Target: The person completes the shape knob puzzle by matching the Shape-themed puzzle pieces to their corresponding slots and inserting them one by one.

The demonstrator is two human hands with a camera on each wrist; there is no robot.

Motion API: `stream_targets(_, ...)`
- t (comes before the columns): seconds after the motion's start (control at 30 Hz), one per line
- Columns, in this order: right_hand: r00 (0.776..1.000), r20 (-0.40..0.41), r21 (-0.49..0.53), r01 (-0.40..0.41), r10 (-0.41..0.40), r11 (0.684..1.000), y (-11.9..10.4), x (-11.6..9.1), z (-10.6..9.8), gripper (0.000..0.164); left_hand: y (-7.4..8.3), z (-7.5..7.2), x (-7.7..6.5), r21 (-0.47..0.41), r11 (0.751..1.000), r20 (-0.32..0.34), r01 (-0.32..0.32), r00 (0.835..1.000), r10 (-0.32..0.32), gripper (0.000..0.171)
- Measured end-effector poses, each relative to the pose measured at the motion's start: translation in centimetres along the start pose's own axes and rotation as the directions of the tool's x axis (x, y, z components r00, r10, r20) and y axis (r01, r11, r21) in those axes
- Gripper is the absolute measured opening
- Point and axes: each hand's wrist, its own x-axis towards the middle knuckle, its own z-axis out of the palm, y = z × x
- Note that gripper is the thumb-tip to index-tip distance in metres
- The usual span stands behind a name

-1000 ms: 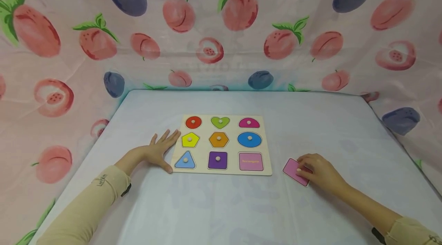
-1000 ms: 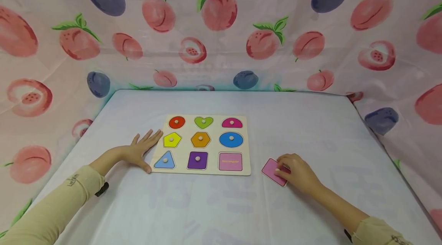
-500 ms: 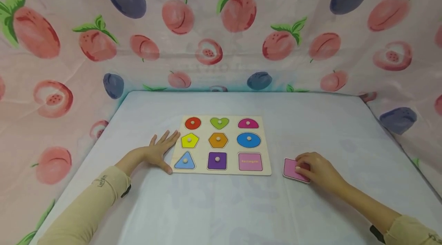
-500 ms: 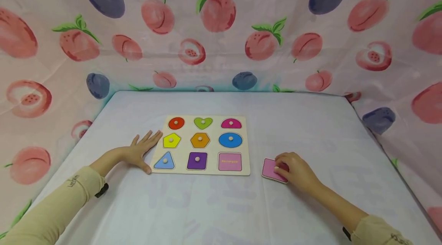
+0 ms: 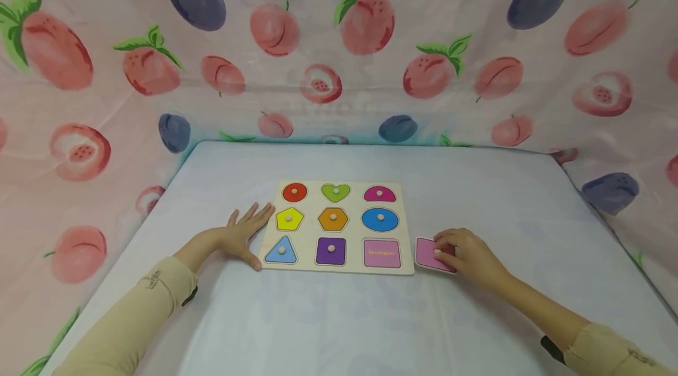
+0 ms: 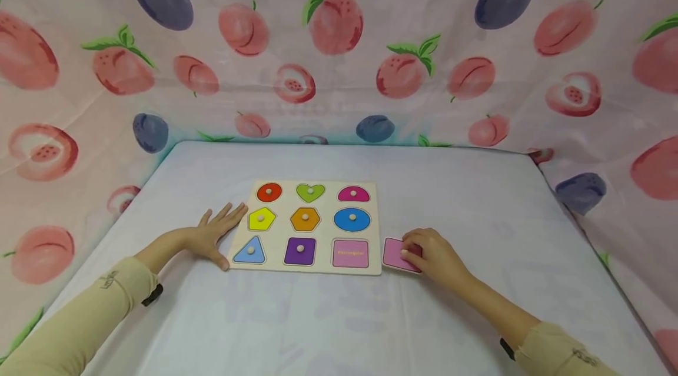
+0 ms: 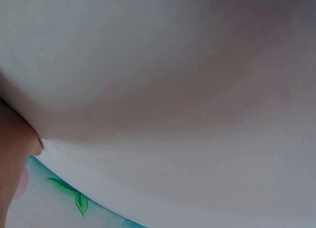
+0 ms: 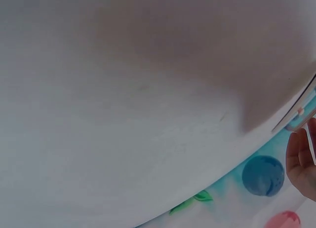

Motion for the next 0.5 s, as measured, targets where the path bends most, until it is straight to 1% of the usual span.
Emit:
stream_targets(0.13,1.0,0.01,0.012,0.001,-0.001,1.0,-0.5,0.3,0.3,0.012,0.2,0.1,-0.2,-0.013,1.0,0.007,-0.01,1.0,0.01,0.132)
stream_targets(0.27,1.0,0.011,0.013,0.005,-0.005,1.0,-1.1,0.8,0.4,0.012,0.2,0.0,0.0,-0.01,1.0,0.0,-0.004,1.0,0.004,0.132)
stream_targets(0.5,0.998,0.063,0.04,0.011,-0.013,0.999,-2.6,2.0,0.7,0.012,0.2,-0.1,0.1,-0.007,1.0,0.008,0.016,1.0,-0.016,0.131)
